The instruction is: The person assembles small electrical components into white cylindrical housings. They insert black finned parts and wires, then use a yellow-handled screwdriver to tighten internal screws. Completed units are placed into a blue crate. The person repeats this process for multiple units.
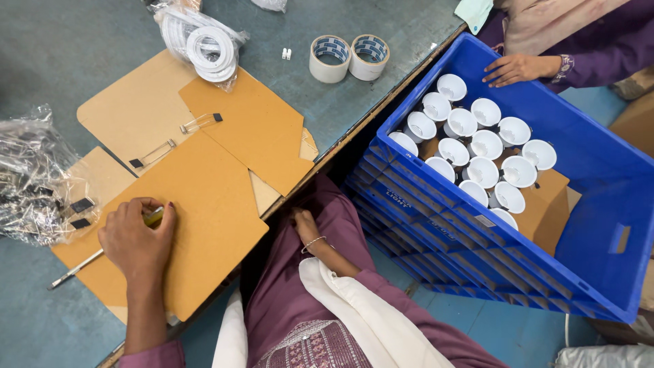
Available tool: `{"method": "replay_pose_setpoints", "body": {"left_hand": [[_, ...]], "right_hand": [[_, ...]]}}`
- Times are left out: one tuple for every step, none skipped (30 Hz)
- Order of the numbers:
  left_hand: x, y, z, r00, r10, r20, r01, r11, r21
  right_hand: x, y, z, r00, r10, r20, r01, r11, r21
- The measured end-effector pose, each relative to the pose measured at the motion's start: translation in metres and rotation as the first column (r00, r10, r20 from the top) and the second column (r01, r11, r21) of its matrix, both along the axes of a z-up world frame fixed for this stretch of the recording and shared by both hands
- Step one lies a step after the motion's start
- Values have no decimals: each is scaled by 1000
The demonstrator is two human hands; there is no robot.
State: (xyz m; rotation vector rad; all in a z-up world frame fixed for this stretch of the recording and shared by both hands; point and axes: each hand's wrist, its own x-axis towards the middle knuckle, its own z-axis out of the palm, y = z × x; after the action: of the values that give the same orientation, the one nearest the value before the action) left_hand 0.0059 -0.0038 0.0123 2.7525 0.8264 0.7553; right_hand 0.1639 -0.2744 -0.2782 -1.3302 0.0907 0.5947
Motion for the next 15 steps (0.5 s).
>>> {"method": "replay_pose_setpoints", "body": {"left_hand": [[0,1,-1,1000,-1,5,1,1000,6],[0,1,-2,1000,-3,6,3,1000,12],[0,1,-4,1000,-6,7,6,1000,17],[-1,1,-5,1000,-3,4,3,1000,22],[-2,1,-6,1000,0,0,0,1000,27],[-1,2,-7,1000,2,-2,-2,999,32],[-2,2,-8,1000,3,-8,-2,1000,14],[-1,3,-8,1000,3,-11,-3,1000,-2],[1,5,-8,1000,4,-14,-5,1000,-18],[1,5,-9,1000,2,-15,-2,1000,-7],[2,7,-11,1000,0,-16,0,1000,5],[-1,7,-13,1000,-4,-22,4,1000,14],[-3,7,-15,1000,-1,-29,1,1000,17],[-3,8,-16,1000,0,-32,1,1000,26],[-3,9,-16,999,0,-34,2,999,34]], "right_hand": [[1,-5,1,999,15,45,-16,1000,11],[1,-10,2,996,28,87,-30,999,21],[0,-15,6,991,39,128,-44,999,31],[-2,-19,11,988,52,143,-58,998,35],[-3,-23,18,985,65,157,-72,997,40],[-4,-24,26,982,77,173,-85,995,44],[-7,-24,34,983,95,154,-117,983,144],[-7,-22,43,983,115,140,-147,959,244],[-7,-18,52,982,137,127,-173,924,341],[-8,-13,59,962,185,203,-245,912,329],[-10,-6,64,933,230,278,-314,897,311],[-16,0,67,899,272,345,-377,880,288],[-21,6,69,835,361,414,-440,891,112],[-23,13,71,759,452,469,-479,875,-68],[-27,17,73,673,545,499,-492,835,-249]]}}
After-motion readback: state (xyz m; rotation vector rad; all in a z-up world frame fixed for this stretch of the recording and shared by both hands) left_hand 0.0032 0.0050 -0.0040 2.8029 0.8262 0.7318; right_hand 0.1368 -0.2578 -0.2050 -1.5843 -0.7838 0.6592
